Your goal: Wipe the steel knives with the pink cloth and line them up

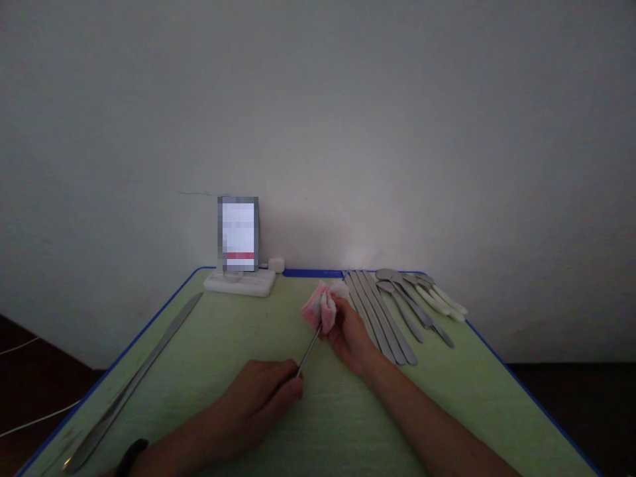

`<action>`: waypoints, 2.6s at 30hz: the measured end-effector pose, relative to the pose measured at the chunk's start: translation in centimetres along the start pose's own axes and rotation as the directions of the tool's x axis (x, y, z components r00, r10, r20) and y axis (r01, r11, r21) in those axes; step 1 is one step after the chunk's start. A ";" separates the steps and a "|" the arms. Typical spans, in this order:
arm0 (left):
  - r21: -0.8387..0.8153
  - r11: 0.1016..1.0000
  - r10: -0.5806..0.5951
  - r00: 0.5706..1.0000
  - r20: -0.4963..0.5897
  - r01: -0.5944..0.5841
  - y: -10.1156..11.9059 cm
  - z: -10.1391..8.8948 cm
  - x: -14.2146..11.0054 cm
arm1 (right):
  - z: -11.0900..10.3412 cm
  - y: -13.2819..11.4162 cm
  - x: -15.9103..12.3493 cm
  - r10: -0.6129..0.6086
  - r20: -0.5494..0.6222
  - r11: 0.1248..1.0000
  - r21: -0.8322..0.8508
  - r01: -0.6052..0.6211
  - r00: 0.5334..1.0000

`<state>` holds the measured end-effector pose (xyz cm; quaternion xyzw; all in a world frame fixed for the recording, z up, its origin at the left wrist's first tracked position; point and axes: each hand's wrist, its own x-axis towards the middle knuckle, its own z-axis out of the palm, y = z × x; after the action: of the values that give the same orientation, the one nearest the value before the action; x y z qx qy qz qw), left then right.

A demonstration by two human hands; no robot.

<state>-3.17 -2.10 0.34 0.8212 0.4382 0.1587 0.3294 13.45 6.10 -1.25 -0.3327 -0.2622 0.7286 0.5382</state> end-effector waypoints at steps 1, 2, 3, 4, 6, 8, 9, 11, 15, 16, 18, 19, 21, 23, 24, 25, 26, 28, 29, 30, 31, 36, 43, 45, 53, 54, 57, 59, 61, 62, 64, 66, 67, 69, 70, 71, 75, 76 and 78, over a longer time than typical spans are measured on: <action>-0.004 1.000 -0.011 1.000 0.002 0.011 -0.1 0.0 0.0 | 0.0 0.0 0.0 0.000 0.005 1.000 -0.006 0.000 1.000; 0.001 1.000 -0.024 1.000 0.002 0.024 -0.2 0.1 0.1 | 0.0 0.1 -0.1 -0.001 0.012 1.000 -0.016 0.002 1.000; 0.009 0.999 -0.037 0.999 0.001 0.037 -0.3 0.2 0.1 | 0.0 0.2 -0.2 -0.005 0.020 0.999 -0.034 0.006 1.000; 0.018 0.999 -0.045 0.999 -0.004 0.045 -0.5 0.3 0.2 | 0.1 0.3 -0.3 -0.011 0.030 0.998 -0.067 0.013 0.999; 0.029 0.998 -0.059 0.998 -0.012 0.060 -0.9 0.6 0.3 | 0.1 0.6 -0.6 -0.033 0.059 0.984 -0.173 0.042 0.998; 0.048 0.997 -0.067 0.997 -0.032 0.068 -1.2 0.8 0.4 | 0.0 0.9 -0.8 -0.064 0.095 0.954 -0.287 0.089 0.993; 0.062 0.996 -0.068 0.997 -0.042 0.071 -1.3 0.9 0.5 | -0.1 1.0 -0.8 -0.075 0.115 0.936 -0.333 0.110 0.990; 0.087 0.993 -0.073 0.996 -0.055 0.077 -1.3 1.0 0.5 | -0.2 1.1 -0.8 -0.089 0.150 0.908 -0.395 0.142 0.985; 0.106 0.992 -0.058 0.997 -0.052 0.064 -1.1 1.0 0.6 | -0.3 0.9 -0.7 -0.114 0.183 0.865 -0.465 0.189 0.976; 0.113 0.992 -0.050 0.997 -0.053 0.055 -1.1 1.0 0.6 | -0.2 0.8 -0.8 -0.121 0.185 0.854 -0.482 0.197 0.975; 0.128 0.991 -0.040 0.998 -0.058 0.047 -1.1 1.0 0.7 | 0.0 0.7 -1.2 -0.141 0.180 0.823 -0.526 0.216 0.973; 0.133 0.990 -0.041 0.997 -0.061 0.049 -1.1 1.0 0.7 | 0.2 0.6 -1.4 -0.156 0.178 0.801 -0.553 0.230 0.972; 0.132 0.989 -0.050 0.996 -0.069 0.059 -1.1 1.0 0.7 | 0.5 0.5 -1.8 -0.192 0.179 0.750 -0.607 0.262 0.965; 0.115 0.991 -0.056 0.995 -0.081 0.065 -1.1 1.1 0.7 | 0.8 0.4 -2.1 -0.212 0.185 0.712 -0.643 0.281 0.960; 0.107 0.992 -0.058 0.995 -0.086 0.067 -1.2 1.1 0.7 | 0.9 0.4 -2.2 -0.213 0.187 0.702 -0.653 0.283 0.959; 0.102 0.992 -0.061 0.994 -0.089 0.070 -1.2 1.2 0.7 | 1.0 0.4 -2.2 -0.211 0.189 0.697 -0.659 0.283 0.959; 0.103 0.992 -0.063 0.994 -0.091 0.072 -1.3 1.2 0.7 | 1.1 0.5 -2.2 -0.210 0.190 0.694 -0.662 0.283 0.959; 0.113 0.991 -0.062 0.995 -0.082 0.071 -1.3 1.3 0.8 | 1.1 0.5 -2.0 -0.215 0.190 0.690 -0.665 0.287 0.958; 0.121 0.990 -0.060 0.995 -0.078 0.069 -1.3 1.3 0.9 | 1.0 0.6 -2.0 -0.220 0.189 0.686 -0.667 0.289 0.957; 0.132 0.989 -0.055 0.996 -0.076 0.065 -1.3 1.3 0.9 | 0.9 0.6 -1.9 -0.228 0.184 0.682 -0.670 0.292 0.956; 0.143 0.988 -0.048 0.996 -0.076 0.058 -1.2 1.4 1.0 | 0.8 0.7 -1.8 -0.237 0.181 0.676 -0.675 0.296 0.955; 0.171 0.985 0.050 0.996 -0.080 -0.036 -0.9 1.3 1.0 | 0.3 1.1 -1.8 -0.268 0.233 0.562 -0.750 0.348 0.935; 0.125 0.992 0.038 0.995 -0.096 -0.026 -0.6 1.0 0.8 | 0.3 1.4 -1.5 -0.283 0.251 0.528 -0.765 0.369 0.926; 0.103 0.995 0.004 0.994 -0.109 0.007 -0.5 0.9 0.9 | 0.3 1.4 -1.3 -0.289 0.240 0.551 -0.750 0.366 0.927; 0.001 0.999 -0.052 0.990 -0.129 0.053 -0.2 0.6 0.9 | 0.6 1.5 -1.3 -0.318 0.194 0.522 -0.781 0.342 0.928; -0.013 0.999 -0.047 0.991 -0.125 0.046 -0.3 0.6 0.9 | 0.7 1.5 -1.4 -0.322 0.187 0.517 -0.787 0.338 0.928; -0.034 0.999 -0.033 0.993 -0.116 0.029 -0.7 0.6 0.9 | 1.0 1.6 -1.6 -0.329 0.170 0.502 -0.802 0.324 0.929; -0.034 0.999 -0.023 0.993 -0.117 0.019 -0.9 0.6 0.9 | 1.2 1.7 -1.6 -0.335 0.159 0.498 -0.807 0.318 0.929; -0.025 1.000 -0.010 0.993 -0.116 0.008 -1.0 0.6 0.9 | 1.2 1.7 -1.6 -0.346 0.160 0.491 -0.809 0.324 0.924; -0.016 1.000 -0.001 0.993 -0.115 0.000 -1.0 0.5 0.8 | 1.2 1.8 -1.6 -0.351 0.163 0.481 -0.813 0.327 0.922; -0.003 1.000 0.007 0.993 -0.122 -0.008 -0.9 0.5 0.7 | 1.1 1.9 -1.6 -0.363 0.171 0.453 -0.827 0.333 0.916; 0.007 1.000 0.012 0.991 -0.135 -0.011 -0.7 0.5 0.6 | 1.1 2.0 -1.8 -0.380 0.179 0.433 -0.833 0.345 0.907; 0.014 1.000 0.008 0.990 -0.141 -0.006 -0.6 0.5 0.6 | 1.0 2.0 -1.9 -0.394 0.180 0.435 -0.828 0.355 0.901; 0.049 0.999 0.001 0.989 -0.150 0.007 -0.4 0.8 0.6 | 1.0 2.0 -2.2 -0.414 0.163 0.456 -0.814 0.359 0.896; 0.077 0.997 -0.004 0.988 -0.157 0.016 -0.3 0.9 0.6 | 1.0 2.0 -2.4 -0.421 0.150 0.471 -0.807 0.356 0.895; 0.102 0.994 -0.011 0.987 -0.162 0.028 -0.2 1.0 0.6 | 1.1 1.9 -2.6 -0.426 0.134 0.487 -0.800 0.352 0.895; 0.158 0.986 -0.030 0.982 -0.187 0.060 0.3 1.5 0.5 | 1.1 1.6 -3.0 -0.417 0.106 0.574 -0.739 0.352 0.903; 0.157 0.986 -0.031 0.982 -0.188 0.061 0.4 1.5 0.4 | 1.1 1.5 -3.1 -0.405 0.109 0.597 -0.721 0.353 0.908; 0.143 0.988 -0.028 0.984 -0.178 0.054 0.5 1.6 0.2 | 1.1 1.5 -3.1 -0.385 0.125 0.621 -0.698 0.357 0.914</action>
<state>-1.89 -2.72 -0.51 0.8170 0.4927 0.1907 0.2312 12.31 2.70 -1.03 -0.4652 -0.5743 0.4382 0.5116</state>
